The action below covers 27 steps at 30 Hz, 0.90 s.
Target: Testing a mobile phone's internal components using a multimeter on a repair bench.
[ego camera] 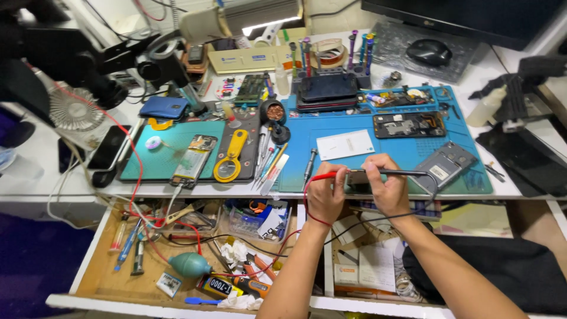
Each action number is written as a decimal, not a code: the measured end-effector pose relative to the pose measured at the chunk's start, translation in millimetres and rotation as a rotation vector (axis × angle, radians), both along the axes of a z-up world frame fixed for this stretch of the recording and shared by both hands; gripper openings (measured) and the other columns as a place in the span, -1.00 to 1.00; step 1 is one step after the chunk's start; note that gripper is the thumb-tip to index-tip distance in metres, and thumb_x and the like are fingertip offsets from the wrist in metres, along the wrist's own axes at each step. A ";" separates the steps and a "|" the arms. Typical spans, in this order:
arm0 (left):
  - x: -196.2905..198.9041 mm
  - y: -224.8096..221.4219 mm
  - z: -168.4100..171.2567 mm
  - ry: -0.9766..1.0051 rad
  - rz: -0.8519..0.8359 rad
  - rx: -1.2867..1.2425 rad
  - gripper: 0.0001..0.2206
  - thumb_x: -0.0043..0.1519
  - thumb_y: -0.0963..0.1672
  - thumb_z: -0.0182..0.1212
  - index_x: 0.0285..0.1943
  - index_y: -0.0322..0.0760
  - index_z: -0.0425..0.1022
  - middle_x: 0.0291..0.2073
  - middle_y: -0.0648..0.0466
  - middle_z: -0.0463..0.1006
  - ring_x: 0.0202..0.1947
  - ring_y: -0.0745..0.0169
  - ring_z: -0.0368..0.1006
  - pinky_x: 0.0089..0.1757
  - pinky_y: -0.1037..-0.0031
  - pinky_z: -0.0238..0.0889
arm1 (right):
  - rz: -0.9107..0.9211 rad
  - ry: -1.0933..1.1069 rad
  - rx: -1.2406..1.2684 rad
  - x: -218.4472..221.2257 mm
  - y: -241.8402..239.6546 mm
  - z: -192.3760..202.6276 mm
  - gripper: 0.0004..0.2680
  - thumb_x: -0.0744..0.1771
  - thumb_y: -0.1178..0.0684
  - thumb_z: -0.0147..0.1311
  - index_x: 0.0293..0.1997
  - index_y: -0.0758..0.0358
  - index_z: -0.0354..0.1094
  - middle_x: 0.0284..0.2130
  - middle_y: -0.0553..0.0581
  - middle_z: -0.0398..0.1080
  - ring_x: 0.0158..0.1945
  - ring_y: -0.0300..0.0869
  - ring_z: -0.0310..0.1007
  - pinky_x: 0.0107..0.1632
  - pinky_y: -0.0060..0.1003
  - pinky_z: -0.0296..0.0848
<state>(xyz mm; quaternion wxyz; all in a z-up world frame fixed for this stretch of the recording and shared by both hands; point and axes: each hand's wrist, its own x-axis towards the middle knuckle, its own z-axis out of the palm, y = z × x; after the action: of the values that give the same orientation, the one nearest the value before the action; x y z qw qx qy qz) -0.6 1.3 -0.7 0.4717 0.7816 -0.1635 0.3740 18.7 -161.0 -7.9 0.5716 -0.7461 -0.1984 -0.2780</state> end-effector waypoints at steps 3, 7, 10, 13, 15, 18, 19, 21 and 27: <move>-1.7 -0.1 8.5 -0.007 -0.034 -0.008 -0.85 0.41 -0.08 0.09 -0.20 -0.15 0.48 -0.43 0.05 0.53 -0.45 -0.07 0.51 -0.36 0.32 0.39 | -0.004 0.007 0.030 -0.8 2.5 3.7 -0.84 0.43 0.08 0.05 -0.33 0.24 0.39 -0.34 0.16 0.48 -0.22 -0.07 0.49 -0.01 -0.17 0.42; -3.5 -0.9 8.7 0.014 -0.056 0.016 -0.85 0.42 -0.10 0.07 -0.20 -0.17 0.46 -0.43 0.02 0.53 -0.45 -0.08 0.50 -0.36 0.33 0.38 | -0.038 0.019 0.010 -5.6 1.7 6.8 -0.82 0.43 0.08 0.04 -0.36 0.26 0.34 -0.35 0.18 0.48 -0.23 -0.01 0.51 -0.04 -0.14 0.44; -1.7 -0.7 9.6 0.014 -0.069 -0.009 -0.84 0.42 -0.10 0.07 -0.21 -0.18 0.46 -0.43 0.04 0.52 -0.46 -0.01 0.49 -0.37 0.36 0.37 | -0.016 -0.001 0.012 -3.2 2.7 7.3 -0.81 0.43 0.06 0.03 -0.38 0.24 0.33 -0.35 0.16 0.48 -0.23 0.00 0.52 -0.05 -0.14 0.45; -1.5 0.0 7.0 0.035 -0.070 -0.022 -0.84 0.42 -0.10 0.05 -0.20 -0.18 0.47 -0.47 0.11 0.49 -0.50 0.18 0.45 -0.39 0.45 0.34 | -0.024 -0.005 -0.014 -2.8 2.7 4.1 -0.81 0.43 0.06 0.03 -0.37 0.22 0.33 -0.33 0.13 0.45 -0.19 0.01 0.50 0.01 -0.13 0.43; -1.7 0.1 6.9 0.027 -0.061 -0.016 -0.84 0.42 -0.11 0.06 -0.20 -0.21 0.47 -0.47 0.10 0.48 -0.50 0.18 0.45 -0.40 0.45 0.34 | -0.027 -0.016 -0.043 -1.9 1.6 2.9 -0.81 0.44 0.05 0.02 -0.36 0.21 0.32 -0.30 0.12 0.45 -0.15 0.02 0.50 0.04 -0.13 0.41; -1.7 -0.3 7.9 0.005 -0.054 -0.007 -0.84 0.43 -0.11 0.05 -0.20 -0.20 0.47 -0.47 0.10 0.48 -0.50 0.17 0.46 -0.40 0.45 0.34 | -0.028 -0.015 -0.047 -2.8 1.4 5.0 -0.81 0.44 0.06 0.01 -0.37 0.21 0.30 -0.30 0.12 0.43 -0.15 0.03 0.49 0.06 -0.12 0.40; -1.8 -0.2 6.9 0.006 -0.054 -0.006 -0.84 0.43 -0.11 0.05 -0.20 -0.20 0.47 -0.47 0.10 0.48 -0.50 0.17 0.46 -0.40 0.45 0.34 | -0.029 -0.014 -0.046 -2.9 1.5 4.2 -0.81 0.44 0.06 0.01 -0.37 0.21 0.30 -0.30 0.12 0.43 -0.15 0.03 0.49 0.06 -0.12 0.40; -1.9 -0.2 5.1 0.007 -0.051 -0.003 -0.84 0.42 -0.11 0.05 -0.19 -0.22 0.46 -0.46 0.08 0.48 -0.49 0.14 0.48 -0.39 0.43 0.35 | -0.034 -0.010 -0.050 -3.0 1.6 2.8 -0.82 0.44 0.05 0.01 -0.35 0.20 0.31 -0.28 0.11 0.42 -0.11 0.02 0.49 0.08 -0.12 0.39; -3.1 -0.6 10.1 0.010 -0.073 -0.019 -0.84 0.42 -0.11 0.06 -0.21 -0.20 0.46 -0.48 0.10 0.46 -0.51 0.18 0.45 -0.40 0.44 0.34 | -0.036 -0.019 -0.060 -2.9 0.7 -0.1 -0.81 0.44 0.03 0.00 -0.36 0.20 0.29 -0.28 0.09 0.40 -0.09 0.01 0.51 0.10 -0.13 0.38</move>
<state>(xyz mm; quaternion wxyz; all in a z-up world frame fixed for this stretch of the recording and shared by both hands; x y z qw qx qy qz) -3.8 0.7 9.4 0.4934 0.7722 -0.1860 0.3544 15.9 -160.3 -8.0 0.5418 -0.7637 -0.1988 -0.2894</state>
